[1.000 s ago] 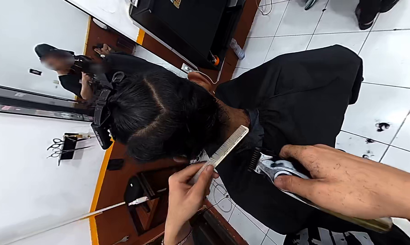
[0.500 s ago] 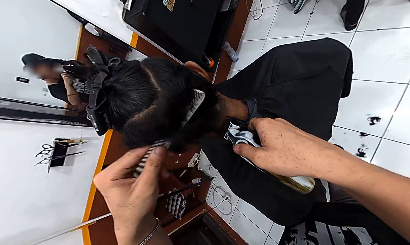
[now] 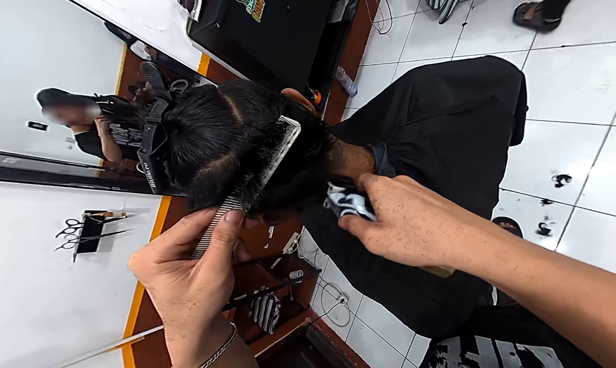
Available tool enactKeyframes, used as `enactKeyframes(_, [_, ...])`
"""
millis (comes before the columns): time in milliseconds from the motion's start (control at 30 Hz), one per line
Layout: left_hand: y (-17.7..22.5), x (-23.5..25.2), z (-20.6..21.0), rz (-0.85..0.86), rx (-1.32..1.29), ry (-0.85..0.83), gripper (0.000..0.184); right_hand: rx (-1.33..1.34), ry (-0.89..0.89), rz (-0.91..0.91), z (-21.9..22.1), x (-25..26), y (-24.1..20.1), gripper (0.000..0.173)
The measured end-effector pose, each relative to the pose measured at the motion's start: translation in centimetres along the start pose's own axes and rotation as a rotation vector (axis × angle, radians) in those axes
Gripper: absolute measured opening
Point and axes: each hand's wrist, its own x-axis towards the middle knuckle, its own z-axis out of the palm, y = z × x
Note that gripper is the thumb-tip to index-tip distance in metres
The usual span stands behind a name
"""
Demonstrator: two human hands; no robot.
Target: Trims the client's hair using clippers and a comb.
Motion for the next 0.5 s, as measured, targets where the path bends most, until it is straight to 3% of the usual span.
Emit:
enactKeyframes(67, [0.2, 0.0, -0.1, 0.01, -0.01, 0.004, 0.015, 0.034, 0.013, -0.048, 1.1, -0.1, -0.8, 0.027])
enactKeyframes(167, [0.6, 0.3, -2.0, 0.014, -0.025, 0.056, 0.015, 0.002, -0.272, -0.176, 1.6, -1.1, -2.3, 0.042])
enactKeyframes(233, [0.7, 0.2, -4.2, 0.042, -0.085, 0.151, 0.012, -0.035, -0.392, -0.143, 0.9, -2.0, -1.5, 0.038])
enactKeyframes(333, [1.9, -1.5, -4.8, 0.008, -0.123, 0.116, 0.011, 0.151, -0.303, -0.12, -1.2, -4.0, 2.7, 0.035])
enactKeyframes(433, [4.0, -3.5, 0.1, -0.15, -0.001, -0.171, 0.017, 0.55, -0.137, -0.264, -4.5, -6.7, 7.8, 0.028])
enactKeyframes(500, [2.6, -4.0, 4.2, -0.142, 0.051, -0.218, 0.026, 0.803, -0.099, -0.305, -7.0, -7.6, 10.1, 0.031])
